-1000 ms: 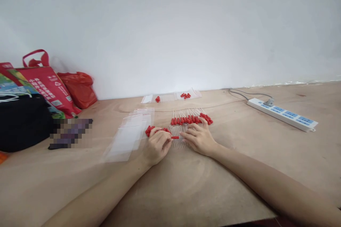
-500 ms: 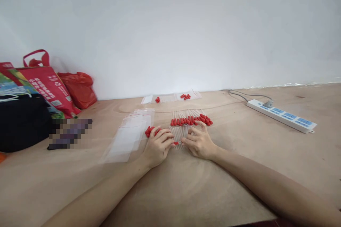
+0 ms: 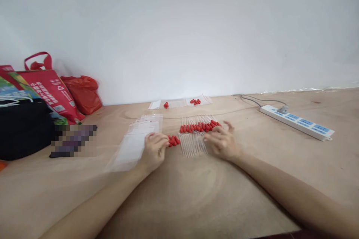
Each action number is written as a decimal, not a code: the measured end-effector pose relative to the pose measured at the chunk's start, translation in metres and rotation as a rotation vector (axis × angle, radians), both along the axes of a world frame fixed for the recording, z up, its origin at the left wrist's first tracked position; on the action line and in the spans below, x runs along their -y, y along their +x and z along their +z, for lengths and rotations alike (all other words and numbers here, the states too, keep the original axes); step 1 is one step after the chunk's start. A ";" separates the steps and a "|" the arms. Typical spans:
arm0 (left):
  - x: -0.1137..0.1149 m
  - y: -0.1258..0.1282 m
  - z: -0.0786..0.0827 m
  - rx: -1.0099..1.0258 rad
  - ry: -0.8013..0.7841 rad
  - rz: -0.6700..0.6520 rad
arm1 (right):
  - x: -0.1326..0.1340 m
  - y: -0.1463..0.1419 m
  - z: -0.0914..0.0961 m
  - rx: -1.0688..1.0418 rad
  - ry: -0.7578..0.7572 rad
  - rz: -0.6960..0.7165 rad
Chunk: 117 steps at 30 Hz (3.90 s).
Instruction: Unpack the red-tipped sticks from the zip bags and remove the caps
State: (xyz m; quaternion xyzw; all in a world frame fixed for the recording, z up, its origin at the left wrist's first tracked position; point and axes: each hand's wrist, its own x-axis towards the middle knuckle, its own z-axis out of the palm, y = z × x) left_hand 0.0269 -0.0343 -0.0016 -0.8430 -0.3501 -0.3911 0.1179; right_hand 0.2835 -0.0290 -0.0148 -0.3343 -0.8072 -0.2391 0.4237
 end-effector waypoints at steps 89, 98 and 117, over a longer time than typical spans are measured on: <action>0.008 0.009 -0.004 0.047 -0.073 -0.437 | 0.007 -0.022 -0.003 0.192 -0.111 0.128; 0.012 0.019 -0.002 -0.042 -0.144 -0.264 | 0.013 -0.035 -0.005 0.153 -0.030 0.159; 0.013 0.013 -0.009 -0.072 -0.109 -0.191 | 0.013 -0.026 -0.004 0.166 -0.073 0.194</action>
